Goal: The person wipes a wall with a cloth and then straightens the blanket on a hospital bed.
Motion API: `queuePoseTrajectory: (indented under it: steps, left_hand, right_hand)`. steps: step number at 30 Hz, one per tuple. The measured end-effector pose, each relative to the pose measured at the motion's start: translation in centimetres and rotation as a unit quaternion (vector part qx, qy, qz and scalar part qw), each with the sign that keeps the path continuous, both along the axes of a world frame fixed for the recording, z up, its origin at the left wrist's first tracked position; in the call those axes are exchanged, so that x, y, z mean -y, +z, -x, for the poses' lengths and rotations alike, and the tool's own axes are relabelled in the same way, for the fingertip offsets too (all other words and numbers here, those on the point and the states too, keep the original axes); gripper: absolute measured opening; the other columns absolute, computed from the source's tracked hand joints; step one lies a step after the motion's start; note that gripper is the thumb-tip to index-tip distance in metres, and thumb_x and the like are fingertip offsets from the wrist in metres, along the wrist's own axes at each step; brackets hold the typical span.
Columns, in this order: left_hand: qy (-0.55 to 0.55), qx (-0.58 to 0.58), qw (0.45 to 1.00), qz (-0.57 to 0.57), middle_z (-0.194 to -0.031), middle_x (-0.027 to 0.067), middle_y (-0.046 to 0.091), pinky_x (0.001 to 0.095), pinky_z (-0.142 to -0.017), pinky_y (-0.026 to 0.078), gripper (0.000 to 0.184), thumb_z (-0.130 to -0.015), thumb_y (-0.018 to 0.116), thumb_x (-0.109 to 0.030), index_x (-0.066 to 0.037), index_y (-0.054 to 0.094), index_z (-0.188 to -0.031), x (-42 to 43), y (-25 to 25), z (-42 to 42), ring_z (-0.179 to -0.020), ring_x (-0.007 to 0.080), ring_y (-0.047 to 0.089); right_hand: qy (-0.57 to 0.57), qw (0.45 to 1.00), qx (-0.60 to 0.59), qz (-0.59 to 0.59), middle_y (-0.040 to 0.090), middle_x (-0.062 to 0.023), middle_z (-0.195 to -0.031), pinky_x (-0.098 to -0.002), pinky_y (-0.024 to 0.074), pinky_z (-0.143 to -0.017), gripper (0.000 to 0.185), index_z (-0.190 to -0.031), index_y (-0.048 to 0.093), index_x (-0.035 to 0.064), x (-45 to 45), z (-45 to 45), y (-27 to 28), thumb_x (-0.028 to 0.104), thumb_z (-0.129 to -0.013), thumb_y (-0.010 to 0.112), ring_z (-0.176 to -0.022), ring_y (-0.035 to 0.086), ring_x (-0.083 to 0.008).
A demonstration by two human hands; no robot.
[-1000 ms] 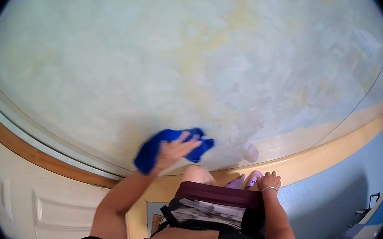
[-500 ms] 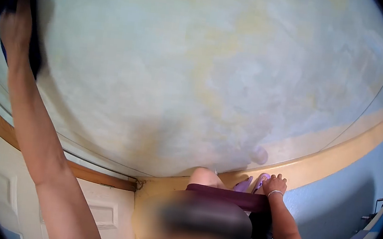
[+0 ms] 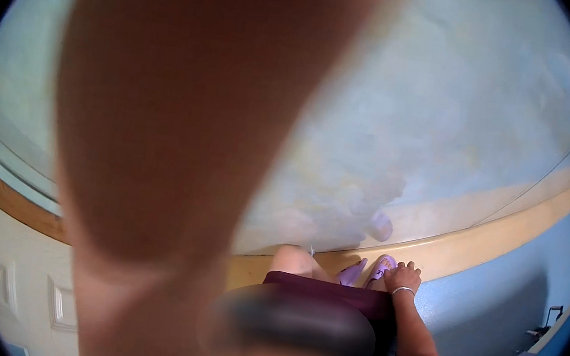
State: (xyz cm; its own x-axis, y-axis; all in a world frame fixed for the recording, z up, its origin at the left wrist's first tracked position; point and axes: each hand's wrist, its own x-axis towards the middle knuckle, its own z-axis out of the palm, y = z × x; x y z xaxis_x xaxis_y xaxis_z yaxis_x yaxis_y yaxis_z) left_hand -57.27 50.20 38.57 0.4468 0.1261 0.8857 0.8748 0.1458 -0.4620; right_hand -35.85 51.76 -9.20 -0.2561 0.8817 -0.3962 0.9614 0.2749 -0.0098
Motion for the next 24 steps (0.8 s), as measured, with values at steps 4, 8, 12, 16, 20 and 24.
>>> queuePoseTrajectory:
  steps: [4,8,12,16,20,24]
  left_hand:
    - [-0.078,0.030,0.994,0.071,-0.098,0.0143,0.060,0.0355,-0.079,0.043,0.035,-0.091,0.040,-0.029,-0.005,0.056,-0.111,-0.4,-6.3,-3.1,-0.098,0.0217,0.056]
    - [-0.336,0.186,0.885,0.262,-0.097,0.0139,0.060,0.0354,-0.078,0.044,0.035,-0.091,0.039,-0.029,-0.006,0.056,-0.111,-1.9,-13.9,-4.7,-0.098,0.0212,0.056]
    - [-0.071,-0.024,0.896,0.438,-0.132,0.0087,0.038,0.0356,-0.103,0.029,0.046,-0.088,0.038,-0.022,-0.007,0.036,-0.130,-1.5,-26.9,-3.3,-0.122,0.0242,0.037]
    - [0.095,-0.217,0.872,0.429,-0.136,0.0100,0.035,0.0382,-0.104,0.029,0.050,-0.085,0.043,-0.016,-0.011,0.035,-0.133,8.2,-34.2,5.9,-0.125,0.0260,0.035]
    - [-0.098,0.248,0.753,0.601,-0.124,0.0016,0.049,0.0367,-0.093,0.038,0.042,-0.082,0.046,-0.012,-0.018,0.050,-0.123,19.3,-30.2,14.7,-0.113,0.0271,0.046]
    - [0.152,-0.100,0.927,0.327,-0.122,0.0018,0.051,0.0436,-0.094,0.039,0.041,-0.077,0.053,-0.016,-0.025,0.054,-0.116,24.9,-22.9,23.8,-0.106,0.0259,0.050]
  right_hand:
    - [-0.010,1.000,0.005,-0.008,0.056,-0.0129,-0.106,-0.0384,0.0460,-0.082,0.040,-0.102,0.062,0.0060,0.1,0.2,-0.2,0.035,-0.077,0.051,-0.098,0.053,-0.0317]
    - [-0.022,1.000,0.012,-0.013,0.055,-0.0135,-0.109,-0.0385,0.0450,-0.085,0.041,-0.100,0.063,0.0060,0.3,0.8,0.7,0.038,-0.078,0.051,-0.100,0.053,-0.0326]
    - [-0.009,0.999,0.020,-0.024,0.056,-0.0147,-0.108,-0.0386,0.0453,-0.084,0.042,-0.099,0.063,0.0063,0.3,0.3,0.4,0.041,-0.078,0.053,-0.099,0.054,-0.0332]
    - [-0.008,0.999,0.020,-0.028,0.056,-0.0154,-0.106,-0.0394,0.0462,-0.083,0.041,-0.098,0.063,0.0058,0.3,0.5,0.2,0.041,-0.077,0.055,-0.097,0.055,-0.0336]
    - [-0.001,0.999,0.016,-0.033,0.056,-0.0150,-0.105,-0.0395,0.0467,-0.083,0.041,-0.098,0.062,0.0060,0.4,0.2,-0.4,0.040,-0.077,0.055,-0.097,0.054,-0.0337]
    - [0.018,0.999,0.016,-0.042,0.055,-0.0150,-0.105,-0.0404,0.0473,-0.081,0.039,-0.098,0.062,0.0063,0.2,0.1,-1.3,0.037,-0.076,0.054,-0.096,0.055,-0.0345]
